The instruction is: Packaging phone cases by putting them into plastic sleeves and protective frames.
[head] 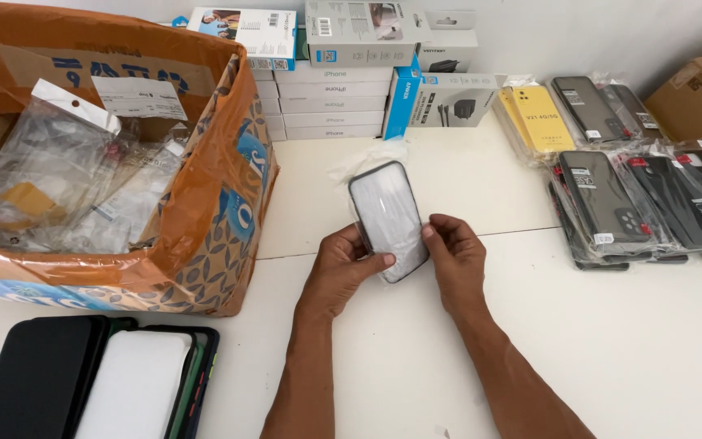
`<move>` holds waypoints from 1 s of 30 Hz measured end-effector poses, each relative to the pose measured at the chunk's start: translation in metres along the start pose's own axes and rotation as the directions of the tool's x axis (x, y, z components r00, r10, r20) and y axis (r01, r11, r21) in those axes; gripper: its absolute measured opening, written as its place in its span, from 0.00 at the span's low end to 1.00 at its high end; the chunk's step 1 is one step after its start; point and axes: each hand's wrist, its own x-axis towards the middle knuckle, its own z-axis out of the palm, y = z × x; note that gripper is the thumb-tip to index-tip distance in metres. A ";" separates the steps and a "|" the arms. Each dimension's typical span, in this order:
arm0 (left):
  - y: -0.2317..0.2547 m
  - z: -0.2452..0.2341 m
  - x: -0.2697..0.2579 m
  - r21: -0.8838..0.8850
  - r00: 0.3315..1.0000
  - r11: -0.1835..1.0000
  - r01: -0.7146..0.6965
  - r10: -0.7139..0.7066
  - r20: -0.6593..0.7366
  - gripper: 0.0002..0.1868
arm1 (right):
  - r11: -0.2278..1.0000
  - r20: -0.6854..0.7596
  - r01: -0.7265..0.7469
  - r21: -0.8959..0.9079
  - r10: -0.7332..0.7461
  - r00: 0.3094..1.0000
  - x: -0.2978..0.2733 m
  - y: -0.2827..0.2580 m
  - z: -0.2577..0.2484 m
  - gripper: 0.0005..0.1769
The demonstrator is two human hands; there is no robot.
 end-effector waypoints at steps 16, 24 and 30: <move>0.009 0.001 -0.002 -0.022 0.997 0.999 0.025 -0.026 -0.068 0.21 | 0.990 0.219 0.139 -0.026 -0.130 0.967 0.007 0.009 -0.013 0.10; 0.003 0.002 -0.002 -0.146 0.995 0.986 0.080 -0.089 -0.053 0.18 | 0.995 0.395 -0.100 0.025 0.083 0.915 0.012 0.017 -0.017 0.11; 0.003 0.005 -0.001 -0.133 0.997 0.989 0.060 -0.066 -0.037 0.16 | 0.996 0.387 -0.083 0.009 0.073 0.919 0.013 0.017 -0.020 0.11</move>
